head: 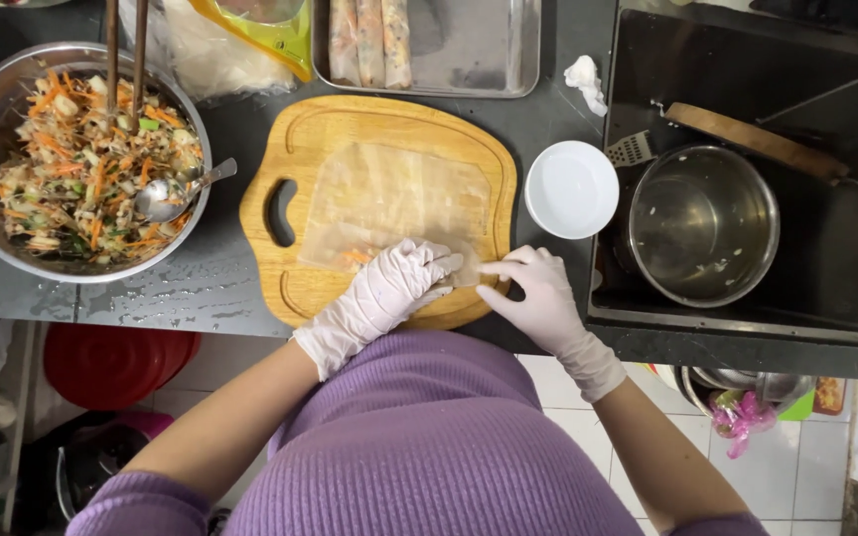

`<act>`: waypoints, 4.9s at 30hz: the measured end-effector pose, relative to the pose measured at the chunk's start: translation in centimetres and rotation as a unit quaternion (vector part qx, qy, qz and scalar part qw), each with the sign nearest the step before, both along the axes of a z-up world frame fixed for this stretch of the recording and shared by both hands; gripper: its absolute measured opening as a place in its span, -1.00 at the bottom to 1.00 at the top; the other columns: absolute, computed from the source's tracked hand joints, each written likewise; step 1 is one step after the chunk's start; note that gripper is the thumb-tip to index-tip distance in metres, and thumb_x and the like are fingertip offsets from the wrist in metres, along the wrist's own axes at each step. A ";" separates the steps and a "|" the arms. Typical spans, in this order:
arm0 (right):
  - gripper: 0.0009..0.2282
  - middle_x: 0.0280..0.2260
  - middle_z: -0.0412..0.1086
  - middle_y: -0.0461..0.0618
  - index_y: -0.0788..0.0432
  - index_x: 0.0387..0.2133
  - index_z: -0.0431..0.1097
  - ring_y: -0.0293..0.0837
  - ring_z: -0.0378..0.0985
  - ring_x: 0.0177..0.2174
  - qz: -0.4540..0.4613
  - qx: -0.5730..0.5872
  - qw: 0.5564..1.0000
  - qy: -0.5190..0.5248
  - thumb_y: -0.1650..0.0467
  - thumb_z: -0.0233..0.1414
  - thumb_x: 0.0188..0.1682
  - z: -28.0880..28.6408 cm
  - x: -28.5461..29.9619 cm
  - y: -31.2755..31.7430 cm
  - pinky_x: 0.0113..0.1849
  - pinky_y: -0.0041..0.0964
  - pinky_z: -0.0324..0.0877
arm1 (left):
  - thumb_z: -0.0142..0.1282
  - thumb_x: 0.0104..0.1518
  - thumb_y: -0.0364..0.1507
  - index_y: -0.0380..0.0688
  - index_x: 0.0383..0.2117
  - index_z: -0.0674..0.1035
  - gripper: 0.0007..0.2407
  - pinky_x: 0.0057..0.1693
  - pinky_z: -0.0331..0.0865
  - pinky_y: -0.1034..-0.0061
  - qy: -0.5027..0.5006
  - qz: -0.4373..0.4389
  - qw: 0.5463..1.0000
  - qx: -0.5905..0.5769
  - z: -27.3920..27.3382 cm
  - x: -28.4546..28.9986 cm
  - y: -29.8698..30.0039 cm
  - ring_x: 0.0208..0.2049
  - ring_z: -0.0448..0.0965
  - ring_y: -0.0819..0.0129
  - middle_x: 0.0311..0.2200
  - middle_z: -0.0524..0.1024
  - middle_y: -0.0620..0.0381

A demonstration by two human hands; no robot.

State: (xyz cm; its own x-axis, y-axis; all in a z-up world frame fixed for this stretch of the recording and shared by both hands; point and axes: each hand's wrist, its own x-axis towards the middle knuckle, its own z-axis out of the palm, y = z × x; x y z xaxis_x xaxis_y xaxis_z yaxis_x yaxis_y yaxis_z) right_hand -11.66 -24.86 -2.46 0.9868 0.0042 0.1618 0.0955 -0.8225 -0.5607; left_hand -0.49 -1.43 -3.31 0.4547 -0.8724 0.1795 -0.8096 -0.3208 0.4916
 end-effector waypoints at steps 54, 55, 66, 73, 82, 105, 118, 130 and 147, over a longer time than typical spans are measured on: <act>-0.61 -0.06 0.48 -0.35 -0.25 -0.06 0.50 -0.18 0.45 -0.06 0.066 -0.157 0.985 -0.006 0.04 0.17 -0.17 2.7 1.9 4.0 -0.02 -0.17 0.26 | 0.10 0.23 -0.28 0.17 0.09 0.58 -0.70 -0.05 0.57 0.35 0.021 0.099 0.993 0.062 2.0 -1.0 6.2 -0.11 0.61 0.09 0.02 0.57 0.17; -0.61 -0.06 0.48 -0.35 -0.25 -0.06 0.50 -0.18 0.45 -0.06 0.069 -0.156 0.985 -0.006 0.04 0.17 -0.17 2.6 2.3 4.8 -0.02 -0.17 0.26 | 0.10 0.23 -0.28 0.17 0.09 0.58 -0.70 -0.05 0.57 0.35 0.021 0.102 0.993 0.063 1.8 -1.0 6.3 -0.11 0.61 0.09 0.02 0.57 0.17; -0.68 -0.13 0.49 -0.16 -0.07 -0.08 0.54 -0.07 0.49 -0.13 0.149 -0.071 0.985 -0.049 0.16 0.22 -0.07 0.3 3.7 6.2 -0.09 -0.17 0.37 | 0.27 0.19 -0.20 0.14 -0.25 0.71 -0.86 -0.10 0.55 0.41 0.168 0.413 0.894 -0.045 5.7 0.7 13.7 -0.24 0.66 0.25 -0.32 0.65 0.21; -0.72 -0.04 0.49 -0.07 0.04 -0.07 0.53 0.01 0.48 -0.03 0.271 -0.033 0.958 -0.083 0.23 0.12 0.01 2.8 6.6 10.4 -0.08 -0.14 0.39 | 0.09 0.20 -0.03 -0.12 -0.27 0.66 -0.61 -0.47 0.56 0.39 0.590 0.534 0.605 -0.024 5.7 -2.6 9.9 -0.59 0.71 0.16 -0.53 0.69 -0.13; -0.73 -0.07 0.47 -0.06 0.10 -0.10 0.51 -0.01 0.47 -0.05 0.295 -0.027 0.948 -0.115 0.26 0.13 0.00 0.0 7.4 10.5 -0.09 -0.17 0.45 | 0.22 0.15 -0.33 0.08 -0.30 0.67 -0.92 0.07 0.55 0.21 0.276 0.446 0.851 -0.029 3.0 -2.6 7.5 -0.09 0.66 0.12 -0.30 0.66 0.04; -0.85 -0.39 0.49 -0.27 -0.17 -0.39 0.52 -0.20 0.59 -0.27 -0.004 0.050 0.998 0.035 0.12 0.19 -0.07 -3.1 15.3 10.6 -0.13 -0.30 0.44 | 0.17 0.16 -0.52 -0.18 -0.08 0.64 -0.79 0.19 0.45 0.17 0.096 0.185 0.974 -0.091 1.7 -2.5 8.6 0.14 0.50 -0.16 0.11 0.51 -0.21; -0.74 -0.52 0.29 -0.32 -0.21 -0.56 0.44 -0.20 0.45 -0.31 -0.033 0.032 0.999 0.024 0.06 0.34 -0.32 -1.8 17.3 8.4 -0.15 -0.30 0.35 | -0.01 0.28 -0.39 -0.03 -0.05 0.63 -0.78 0.23 0.41 0.13 0.061 0.040 0.997 -0.025 2.0 1.8 9.5 0.16 0.49 -0.04 0.06 0.58 -0.01; -0.82 -0.60 0.53 -0.24 -0.08 -0.48 0.55 -0.30 0.57 -0.57 -0.328 0.185 0.902 0.213 0.24 0.07 0.07 6.0 -0.5 2.4 -0.26 -0.42 0.46 | 0.06 0.22 -0.18 0.01 0.22 0.46 -0.56 0.42 0.10 0.11 -0.023 -0.055 0.992 0.113 0.9 5.7 8.6 0.36 0.23 0.00 0.34 0.30 -0.06; -0.82 -0.40 0.54 -0.06 0.04 -0.44 0.42 -0.06 0.64 -0.28 -0.603 0.156 0.780 0.064 0.28 0.23 -0.17 -0.4 0.9 12.0 -0.18 -0.18 0.50 | -0.11 0.29 -0.10 0.14 0.33 0.32 -0.52 0.44 0.02 0.14 -0.053 -0.058 0.985 0.155 0.3 5.8 9.0 0.42 0.10 0.10 0.43 0.14 0.08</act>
